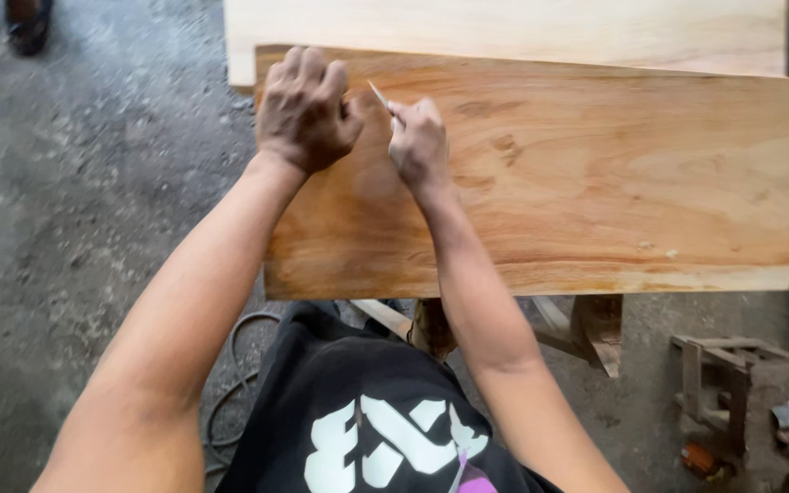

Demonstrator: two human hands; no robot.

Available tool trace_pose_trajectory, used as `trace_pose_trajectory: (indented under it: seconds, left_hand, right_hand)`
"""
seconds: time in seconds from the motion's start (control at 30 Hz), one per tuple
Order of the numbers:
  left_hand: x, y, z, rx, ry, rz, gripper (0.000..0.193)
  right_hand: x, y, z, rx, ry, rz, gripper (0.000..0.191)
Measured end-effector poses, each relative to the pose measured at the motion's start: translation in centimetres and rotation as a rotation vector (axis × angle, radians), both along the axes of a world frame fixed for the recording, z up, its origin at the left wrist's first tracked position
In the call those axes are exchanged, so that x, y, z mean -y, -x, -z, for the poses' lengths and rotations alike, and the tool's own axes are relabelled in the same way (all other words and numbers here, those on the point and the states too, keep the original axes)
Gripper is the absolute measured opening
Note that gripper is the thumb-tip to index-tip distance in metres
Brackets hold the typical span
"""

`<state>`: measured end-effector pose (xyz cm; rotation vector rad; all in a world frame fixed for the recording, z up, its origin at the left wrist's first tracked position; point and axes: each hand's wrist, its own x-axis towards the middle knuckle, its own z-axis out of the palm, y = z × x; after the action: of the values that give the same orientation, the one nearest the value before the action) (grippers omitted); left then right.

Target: The person applies wood stain to wooden boards and planks using a small brush, holding an open stain can in the other hand. They reposition and turn the boards to reach different surfaces, dipping the brush into the can as they coat the faces and edges of the wood.

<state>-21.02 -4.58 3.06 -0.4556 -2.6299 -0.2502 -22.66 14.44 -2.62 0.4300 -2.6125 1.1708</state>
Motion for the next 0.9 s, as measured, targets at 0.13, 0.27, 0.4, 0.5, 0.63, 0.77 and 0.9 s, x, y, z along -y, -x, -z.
trace_pose_trajectory:
  seconds: [0.13,0.27,0.4,0.5,0.63,0.77,0.9]
  left_hand:
    - [-0.1,-0.4,0.5,-0.039,-0.041,0.005,0.024]
    - [0.2,-0.4,0.9,-0.050,-0.024,-0.008,0.024]
    - [0.2,-0.1,0.9,-0.034,-0.016,-0.002,0.022]
    - [0.6,-0.3,0.8,-0.048,-0.015,0.004,0.021]
    - [0.1,-0.2,0.8,-0.044,-0.031,0.003,0.024]
    - [0.3,-0.2,0.9,-0.056,-0.039,-0.001,0.022]
    - [0.3,-0.2,0.6,-0.065,-0.052,0.025,0.023]
  right_hand:
    - [-9.3,-2.7,1.3,-0.070,-0.024,0.283,0.028]
    - [-16.8,-2.6,2.2,0.063,-0.075,0.501,0.029]
    - [-15.0,-1.2,3.7,-0.142,-0.200,0.448,0.029]
    - [-12.4,-2.2,4.1,-0.198,-0.283,0.401,0.029]
    - [-13.4,-1.4,2.0,0.000,-0.144,0.317,0.029]
    - [-13.0,-0.1,1.3,-0.117,-0.197,0.434,0.029]
    - [-10.5,-0.6,2.2,-0.074,-0.193,0.203,0.014]
